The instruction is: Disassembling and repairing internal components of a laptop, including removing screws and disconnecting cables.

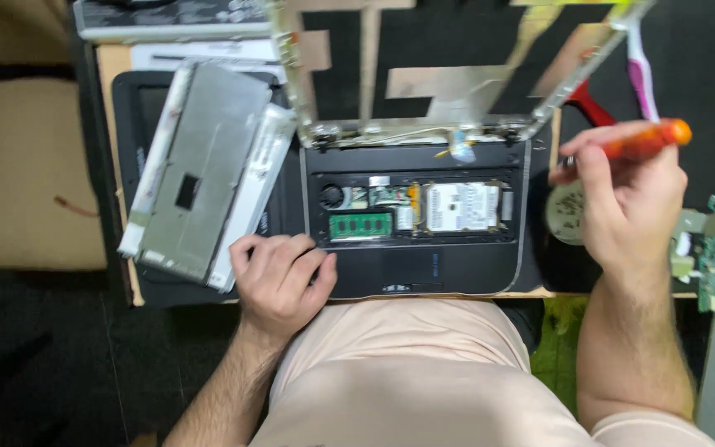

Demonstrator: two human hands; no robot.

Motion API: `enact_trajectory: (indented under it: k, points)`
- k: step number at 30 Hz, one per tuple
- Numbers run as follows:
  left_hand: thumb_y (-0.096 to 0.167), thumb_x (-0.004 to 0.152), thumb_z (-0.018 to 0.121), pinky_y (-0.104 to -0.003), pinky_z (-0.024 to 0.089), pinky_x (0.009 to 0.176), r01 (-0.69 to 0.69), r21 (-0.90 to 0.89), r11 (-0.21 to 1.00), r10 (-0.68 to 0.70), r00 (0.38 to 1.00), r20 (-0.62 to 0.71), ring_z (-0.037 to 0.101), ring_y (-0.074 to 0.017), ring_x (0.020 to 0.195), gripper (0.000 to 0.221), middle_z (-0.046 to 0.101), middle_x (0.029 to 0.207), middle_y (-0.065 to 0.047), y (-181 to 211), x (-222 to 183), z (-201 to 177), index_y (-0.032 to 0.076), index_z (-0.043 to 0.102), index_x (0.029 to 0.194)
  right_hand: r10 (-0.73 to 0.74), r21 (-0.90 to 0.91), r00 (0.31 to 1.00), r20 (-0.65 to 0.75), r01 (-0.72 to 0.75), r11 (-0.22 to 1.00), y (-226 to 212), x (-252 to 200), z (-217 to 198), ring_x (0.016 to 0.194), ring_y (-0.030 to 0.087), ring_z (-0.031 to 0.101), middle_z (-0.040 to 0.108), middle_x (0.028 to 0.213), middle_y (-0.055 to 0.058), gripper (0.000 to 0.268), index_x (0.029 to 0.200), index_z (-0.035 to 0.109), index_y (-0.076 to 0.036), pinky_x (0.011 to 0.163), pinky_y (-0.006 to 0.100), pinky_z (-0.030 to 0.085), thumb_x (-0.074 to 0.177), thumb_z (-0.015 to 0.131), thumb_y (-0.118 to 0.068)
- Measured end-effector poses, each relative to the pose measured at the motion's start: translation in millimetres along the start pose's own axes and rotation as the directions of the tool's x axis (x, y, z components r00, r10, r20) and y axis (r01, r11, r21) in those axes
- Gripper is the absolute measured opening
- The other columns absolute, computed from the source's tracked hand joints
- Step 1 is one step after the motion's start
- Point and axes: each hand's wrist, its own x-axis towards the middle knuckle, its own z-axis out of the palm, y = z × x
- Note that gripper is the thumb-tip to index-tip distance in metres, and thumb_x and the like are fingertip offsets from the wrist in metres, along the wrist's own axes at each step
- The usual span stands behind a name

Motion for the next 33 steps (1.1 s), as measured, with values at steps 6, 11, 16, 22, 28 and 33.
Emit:
enact_trajectory:
  k: [6, 11, 16, 22, 28, 33]
  points:
    - [0.018, 0.111, 0.090, -0.049, 0.043, 0.095, 0.010, -0.017, 1.000, -0.010, 1.000, -0.015, 0.075, -0.0264, 0.088, 0.018, 0.085, 0.107, -0.005, 0.0, 1.7, -2.0, 0.014, 0.081, 0.096, -0.192, 0.229, 0.945, 0.266, 0.132, 0.964, -21.3, -14.3, 62.6, 0.123, 0.031, 0.080, 0.077, 0.134, 0.023, 0.035, 0.147, 0.059, 0.003, 0.116, 0.041, 0.065, 0.119, 0.080, 0.003]
    - [0.019, 0.112, 0.088, -0.049, 0.043, 0.095, 0.031, 0.001, 1.000, -0.031, 0.999, -0.029, 0.075, -0.0265, 0.092, 0.018, 0.086, 0.111, -0.005, 0.7, 0.4, -3.9, 0.014, 0.081, 0.097, -0.369, 0.348, 0.874, 0.317, 0.255, 0.902, -80.2, 5.3, 120.6, 0.121, 0.039, 0.090, 0.080, 0.117, 0.030, 0.061, 0.153, 0.034, -0.005, 0.112, 0.045, 0.072, 0.117, 0.078, 0.016]
    - [0.023, 0.115, 0.082, -0.049, 0.042, 0.098, 0.055, 0.040, 0.998, -0.052, 0.996, -0.071, 0.077, -0.0257, 0.096, 0.022, 0.089, 0.116, -0.003, -0.3, 0.7, -3.6, 0.015, 0.079, 0.094, -0.532, 0.306, 0.775, 0.341, 0.444, 0.842, -86.6, 28.7, 157.9, 0.124, 0.040, 0.089, 0.073, 0.126, 0.031, 0.066, 0.161, 0.033, -0.003, 0.110, 0.050, 0.077, 0.120, 0.078, 0.023]
    - [0.024, 0.113, 0.086, -0.049, 0.043, 0.099, 0.045, 0.045, 0.998, -0.042, 0.997, -0.068, 0.079, -0.0236, 0.098, 0.020, 0.089, 0.118, -0.003, -3.2, -4.2, -2.0, 0.016, 0.083, 0.096, -0.592, 0.199, 0.736, 0.328, 0.559, 0.805, -87.4, 34.6, 177.6, 0.120, 0.038, 0.087, 0.081, 0.129, 0.028, 0.053, 0.150, 0.043, 0.003, 0.108, 0.050, 0.078, 0.121, 0.083, 0.021]
    - [0.024, 0.111, 0.089, -0.050, 0.043, 0.100, 0.045, 0.031, 0.999, -0.043, 0.997, -0.067, 0.078, -0.0227, 0.098, 0.018, 0.090, 0.119, -0.003, -4.4, -4.9, -1.5, 0.016, 0.084, 0.096, -0.627, 0.069, 0.718, 0.301, 0.640, 0.766, -76.2, 32.9, 180.9, 0.115, 0.036, 0.089, 0.083, 0.128, 0.027, 0.054, 0.148, 0.048, 0.007, 0.099, 0.046, 0.079, 0.119, 0.092, 0.019]
    - [0.025, 0.112, 0.089, -0.050, 0.043, 0.099, 0.051, 0.026, 0.998, -0.049, 0.997, -0.057, 0.077, -0.0227, 0.098, 0.020, 0.089, 0.119, -0.002, -4.1, -3.9, -2.5, 0.016, 0.082, 0.095, -0.659, -0.041, 0.704, 0.265, 0.691, 0.721, -64.0, 31.3, 181.7, 0.108, 0.035, 0.091, 0.087, 0.126, 0.023, 0.061, 0.148, 0.053, 0.005, 0.091, 0.043, 0.074, 0.117, 0.105, 0.007]
